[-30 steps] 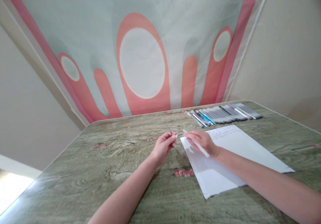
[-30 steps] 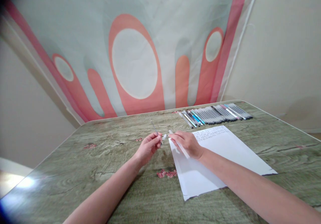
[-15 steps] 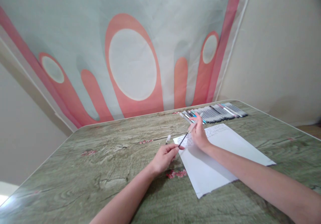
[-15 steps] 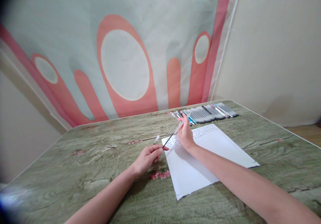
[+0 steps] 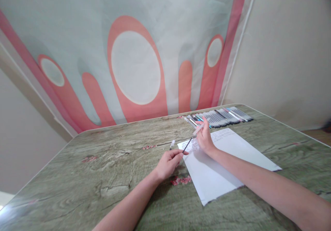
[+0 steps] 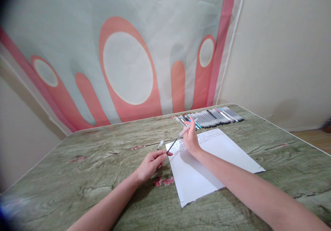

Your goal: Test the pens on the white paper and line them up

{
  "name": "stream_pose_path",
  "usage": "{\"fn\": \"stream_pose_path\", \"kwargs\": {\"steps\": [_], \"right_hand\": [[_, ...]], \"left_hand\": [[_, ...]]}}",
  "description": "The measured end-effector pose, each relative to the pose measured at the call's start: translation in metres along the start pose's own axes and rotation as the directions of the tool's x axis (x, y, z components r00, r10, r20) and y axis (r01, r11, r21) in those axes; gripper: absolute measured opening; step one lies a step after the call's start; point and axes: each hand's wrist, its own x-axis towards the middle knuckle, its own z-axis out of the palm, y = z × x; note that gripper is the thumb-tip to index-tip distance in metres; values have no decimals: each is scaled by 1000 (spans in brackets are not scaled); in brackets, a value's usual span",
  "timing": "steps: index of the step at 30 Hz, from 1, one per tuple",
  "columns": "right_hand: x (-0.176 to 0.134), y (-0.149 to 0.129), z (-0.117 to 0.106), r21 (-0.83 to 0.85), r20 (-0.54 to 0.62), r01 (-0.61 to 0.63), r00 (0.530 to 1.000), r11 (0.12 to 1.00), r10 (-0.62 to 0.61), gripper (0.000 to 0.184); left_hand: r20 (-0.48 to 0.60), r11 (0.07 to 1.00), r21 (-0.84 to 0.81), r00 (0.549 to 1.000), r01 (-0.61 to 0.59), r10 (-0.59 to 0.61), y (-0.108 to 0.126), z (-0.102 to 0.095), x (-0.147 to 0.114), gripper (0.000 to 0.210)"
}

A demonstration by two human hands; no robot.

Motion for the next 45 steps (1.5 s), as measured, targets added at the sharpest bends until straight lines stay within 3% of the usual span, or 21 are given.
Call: {"fn": "stream_pose_path", "kwargs": {"steps": [5,10,16,21,27,31,35,39,45], "right_hand": [[2,-2,0,72,-45,-76,996,995,79,54],[2,-6,0,69,-42,-46,998,997,49,53],[-2,-17,-2,10,44,49,998,999,-50,51],[-2,-20,-3,-44,36,40,999,998,-39,48],[-2,-21,-4,-73,43,65,997,995,-62,46],[-1,-20,-4,-33,30,54,998,998,-53,43],[-2,-22,-6,-2,99,51,994,999,-50,39],[-6,-30,-7,-34,199,119,974,992,-110,37],[-14,-40,-7,-144,446,290,872,946,-200,35]], "left_hand": [[-3,1000,7,1000,5,-5,2,0,-1,44],[-7,1000,1,1000,-2,2,1,0,0,45],[-16,999,40,1000,11,-10,1,2,0,43],[-26,1000,23,1000,-11,11,6,4,0,45],[-126,1000,-18,992,-18,15,-2,1,5,46],[-120,997,78,993,-14,24,-5,-1,6,44],[-135,984,169,988,-53,76,-6,-1,5,40],[-219,987,124,968,-100,125,-10,0,8,36],[-416,993,-49,906,-112,81,-15,-4,14,40]]}}
